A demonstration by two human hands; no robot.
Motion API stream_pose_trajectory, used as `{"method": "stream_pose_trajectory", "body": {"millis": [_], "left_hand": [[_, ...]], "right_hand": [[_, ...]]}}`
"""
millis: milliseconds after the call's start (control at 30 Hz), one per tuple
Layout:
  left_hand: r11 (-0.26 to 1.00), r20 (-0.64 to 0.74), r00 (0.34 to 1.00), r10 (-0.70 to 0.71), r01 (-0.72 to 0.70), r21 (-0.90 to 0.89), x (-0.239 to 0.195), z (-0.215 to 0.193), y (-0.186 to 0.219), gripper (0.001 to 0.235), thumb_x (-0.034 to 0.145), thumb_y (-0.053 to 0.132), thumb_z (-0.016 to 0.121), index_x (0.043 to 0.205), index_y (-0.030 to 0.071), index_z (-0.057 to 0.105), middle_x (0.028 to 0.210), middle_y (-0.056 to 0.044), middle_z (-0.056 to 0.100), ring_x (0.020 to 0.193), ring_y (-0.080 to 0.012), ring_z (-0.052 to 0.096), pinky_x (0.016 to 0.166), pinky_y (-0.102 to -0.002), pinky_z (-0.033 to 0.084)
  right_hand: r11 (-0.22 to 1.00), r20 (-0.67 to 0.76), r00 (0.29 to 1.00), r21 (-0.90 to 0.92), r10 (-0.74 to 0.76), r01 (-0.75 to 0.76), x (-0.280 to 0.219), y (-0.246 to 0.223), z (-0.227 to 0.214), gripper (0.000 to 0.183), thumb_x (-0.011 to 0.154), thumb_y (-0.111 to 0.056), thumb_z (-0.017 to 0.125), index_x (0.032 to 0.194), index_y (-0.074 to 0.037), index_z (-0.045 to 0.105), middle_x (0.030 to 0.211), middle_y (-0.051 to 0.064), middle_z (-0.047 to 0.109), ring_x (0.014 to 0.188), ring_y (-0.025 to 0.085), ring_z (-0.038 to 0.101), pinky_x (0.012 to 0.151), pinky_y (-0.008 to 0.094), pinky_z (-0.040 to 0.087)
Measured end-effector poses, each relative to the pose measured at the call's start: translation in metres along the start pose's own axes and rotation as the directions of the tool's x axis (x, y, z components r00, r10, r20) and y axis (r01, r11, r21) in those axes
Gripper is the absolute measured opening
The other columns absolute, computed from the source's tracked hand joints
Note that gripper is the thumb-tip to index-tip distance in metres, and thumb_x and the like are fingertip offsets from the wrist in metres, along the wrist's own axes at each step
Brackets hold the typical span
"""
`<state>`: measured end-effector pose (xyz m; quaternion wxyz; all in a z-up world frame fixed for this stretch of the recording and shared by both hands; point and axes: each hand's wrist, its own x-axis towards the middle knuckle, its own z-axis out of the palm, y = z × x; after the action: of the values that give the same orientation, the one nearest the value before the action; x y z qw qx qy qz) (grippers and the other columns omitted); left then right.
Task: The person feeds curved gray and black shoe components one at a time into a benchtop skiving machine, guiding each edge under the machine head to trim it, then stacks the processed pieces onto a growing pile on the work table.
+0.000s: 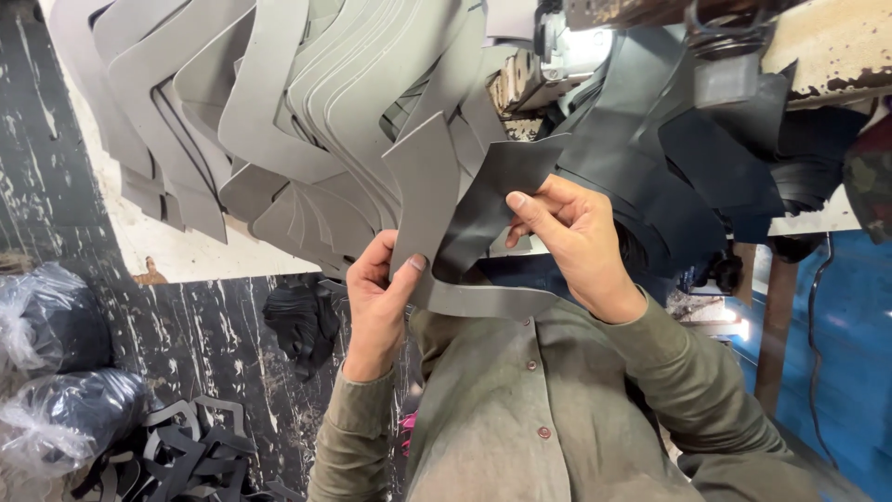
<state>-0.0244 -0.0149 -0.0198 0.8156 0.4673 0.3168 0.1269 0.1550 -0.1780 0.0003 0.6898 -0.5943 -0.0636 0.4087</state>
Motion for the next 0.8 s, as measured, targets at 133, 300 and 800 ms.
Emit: {"method": "stream_pose_trajectory", "body": {"millis": [133,300,800], "left_hand": [[1.0,-0.034,0.999,0.003,-0.003,0.007,0.006,0.006,0.008,0.011,0.098,0.004,0.067,0.109,0.002,0.066,0.093,0.005,0.065,0.084,-0.002,0.056,0.077,-0.019,0.044],[0.999,-0.021,0.999,0.03,-0.03,0.031,0.015,0.01,0.013,0.01,0.101,0.007,0.068,0.109,0.001,0.066,0.094,0.005,0.065,0.084,-0.0016,0.055,0.076,-0.019,0.044],[0.996,0.102,0.994,0.044,-0.052,0.077,0.012,0.036,0.01,0.021,0.102,0.006,0.066,0.122,-0.002,0.067,0.107,0.003,0.069,0.096,-0.0024,0.06,0.085,-0.02,0.05]], "right_hand": [[0.993,-0.014,0.999,-0.116,-0.037,0.036,0.0,0.002,-0.01,0.021,0.106,-0.012,0.068,0.097,0.006,0.062,0.088,0.007,0.072,0.078,0.012,0.069,0.075,0.028,0.055],[0.975,0.001,0.996,-0.204,-0.089,0.088,-0.004,-0.027,-0.003,0.028,0.099,-0.015,0.064,0.123,0.001,0.065,0.103,0.003,0.076,0.084,0.008,0.066,0.076,0.024,0.055],[0.75,0.323,0.936,-0.582,-0.14,0.313,-0.014,-0.015,0.012,0.02,0.093,-0.017,0.074,0.102,0.0,0.07,0.083,0.007,0.065,0.069,0.014,0.055,0.06,0.029,0.046]]}}
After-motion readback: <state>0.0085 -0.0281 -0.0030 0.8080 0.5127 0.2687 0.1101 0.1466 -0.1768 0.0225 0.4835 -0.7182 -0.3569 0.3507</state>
